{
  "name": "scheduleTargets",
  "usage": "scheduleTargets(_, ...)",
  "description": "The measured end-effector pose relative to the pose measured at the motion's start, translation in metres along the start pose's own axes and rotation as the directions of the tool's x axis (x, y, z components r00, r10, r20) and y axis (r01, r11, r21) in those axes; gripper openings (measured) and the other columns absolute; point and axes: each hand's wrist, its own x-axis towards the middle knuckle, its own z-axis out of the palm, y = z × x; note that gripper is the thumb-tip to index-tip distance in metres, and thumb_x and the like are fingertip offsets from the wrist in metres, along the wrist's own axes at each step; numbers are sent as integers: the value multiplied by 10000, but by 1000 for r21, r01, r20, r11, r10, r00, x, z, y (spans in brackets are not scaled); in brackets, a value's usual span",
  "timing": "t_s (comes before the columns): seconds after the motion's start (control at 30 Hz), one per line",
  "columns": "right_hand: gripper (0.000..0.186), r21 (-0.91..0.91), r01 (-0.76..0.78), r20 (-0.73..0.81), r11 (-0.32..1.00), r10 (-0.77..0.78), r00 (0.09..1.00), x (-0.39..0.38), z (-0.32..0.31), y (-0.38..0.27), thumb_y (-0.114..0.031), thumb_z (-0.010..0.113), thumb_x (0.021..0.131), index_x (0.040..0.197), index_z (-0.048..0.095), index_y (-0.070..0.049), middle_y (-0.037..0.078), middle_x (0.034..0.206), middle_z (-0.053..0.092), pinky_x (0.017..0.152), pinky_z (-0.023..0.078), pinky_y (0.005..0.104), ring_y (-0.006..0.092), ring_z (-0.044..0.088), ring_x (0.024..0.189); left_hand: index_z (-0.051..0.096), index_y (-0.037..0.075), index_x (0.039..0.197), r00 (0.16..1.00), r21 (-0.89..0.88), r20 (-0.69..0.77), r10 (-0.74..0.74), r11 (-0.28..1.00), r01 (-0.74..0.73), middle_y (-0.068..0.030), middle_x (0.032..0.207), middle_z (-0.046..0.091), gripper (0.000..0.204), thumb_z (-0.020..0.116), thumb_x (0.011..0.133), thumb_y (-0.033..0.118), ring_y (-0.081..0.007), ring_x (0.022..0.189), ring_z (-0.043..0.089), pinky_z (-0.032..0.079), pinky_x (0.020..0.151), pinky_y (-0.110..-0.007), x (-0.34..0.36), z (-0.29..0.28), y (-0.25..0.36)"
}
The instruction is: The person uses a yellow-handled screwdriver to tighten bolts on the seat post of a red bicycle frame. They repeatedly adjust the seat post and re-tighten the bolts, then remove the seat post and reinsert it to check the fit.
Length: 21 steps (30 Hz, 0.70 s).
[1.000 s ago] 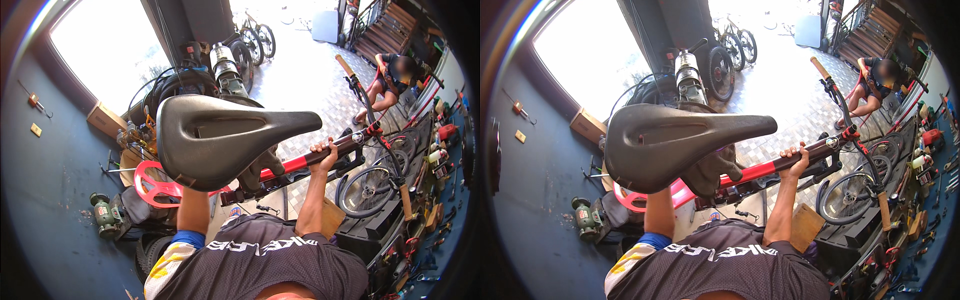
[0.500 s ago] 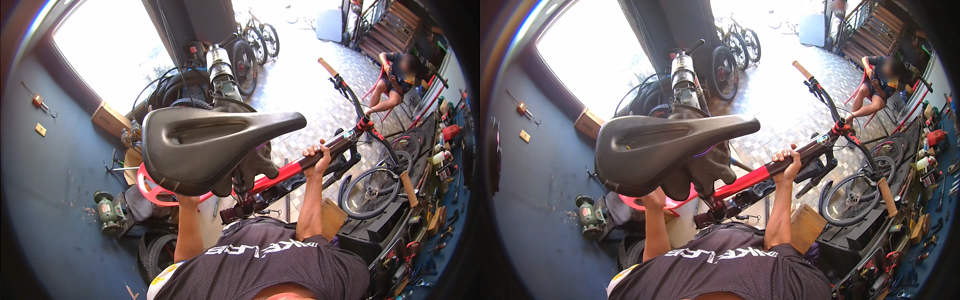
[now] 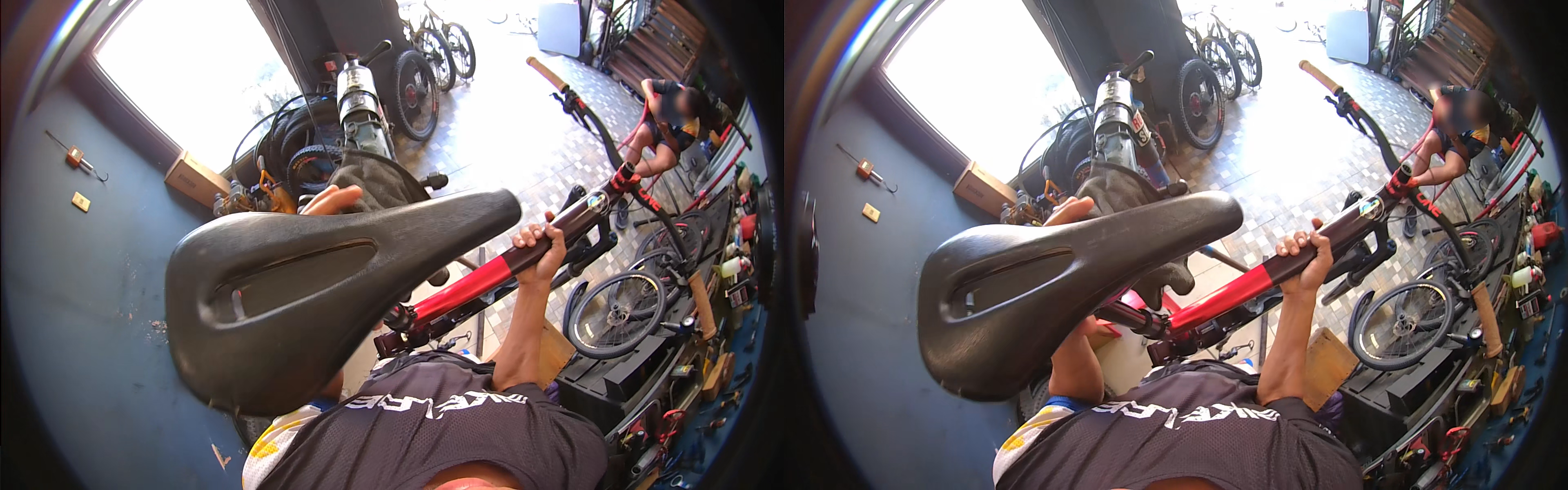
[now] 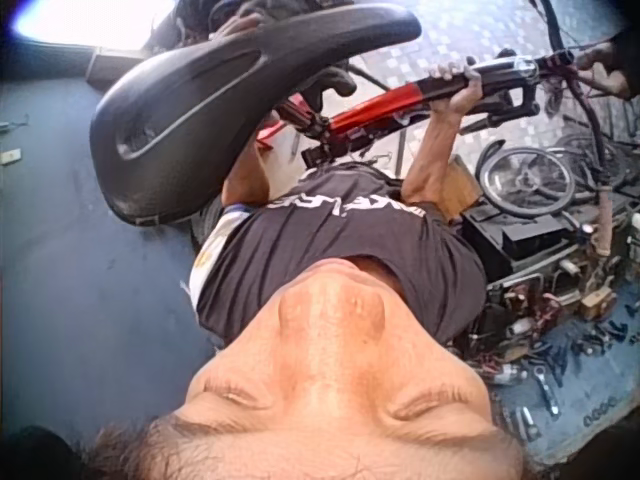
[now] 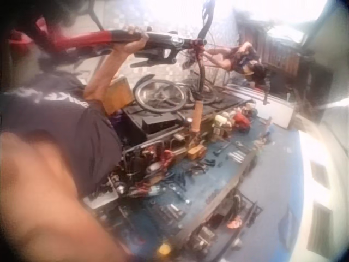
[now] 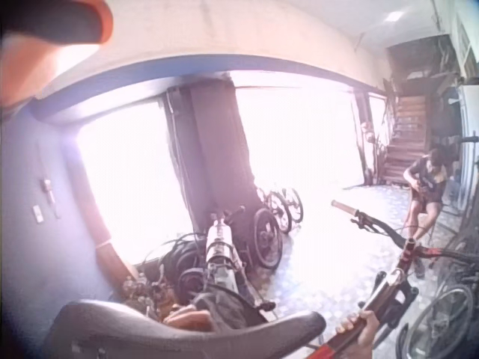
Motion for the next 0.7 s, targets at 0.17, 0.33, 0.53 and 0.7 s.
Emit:
scheduleTargets(0.17, 293, -35, 17, -21, 999, -18, 1000, -2, 9, 5, -156, 531, 952, 1245, 537, -146, 13, 760, 519, 612, 468, 359, 136, 495, 613, 492, -16, 1387, 990, -178, 9, -141, 974, 140, -162, 1329, 587, 631, 765, 931, 324, -247, 1196, 598, 464, 1042, -388, -14, -1, 1)
scheduleTargets(0.33, 287, -71, 13, -73, 997, -18, 997, -10, -6, -3, -164, 539, 954, 1240, 542, -152, 21, 772, 539, 632, 482, 363, 143, 521, 627, 475, -7, 1389, 977, -393, 66, -203, 895, 213, -162, 1329, 572, 618, 763, 931, 291, -243, 1200, 589, 458, 1046, -385, -45, 3, 10)
scheduleTargets(0.53, 309, -159, 26, -223, 987, -61, 973, -27, -10, 3, -148, 571, 952, 1258, 531, -149, 40, 805, 571, 649, 511, 394, 170, 567, 661, 454, 5, 1392, 948, -540, 189, -255, 779, 317, -163, 1328, 553, 606, 760, 931, 252, -238, 1204, 577, 451, 1051, -380, -42, 11, 26)
scheduleTargets(0.7, 328, -270, 79, -360, 960, -176, 916, -34, 5, 4, -116, 604, 939, 1257, 524, -116, 72, 815, 584, 586, 540, 404, 193, 596, 627, 436, 14, 1395, 877, -640, 376, -298, 601, 479, -163, 1328, 538, 600, 758, 931, 219, -234, 1207, 567, 445, 1054, -376, -4, 26, 33)
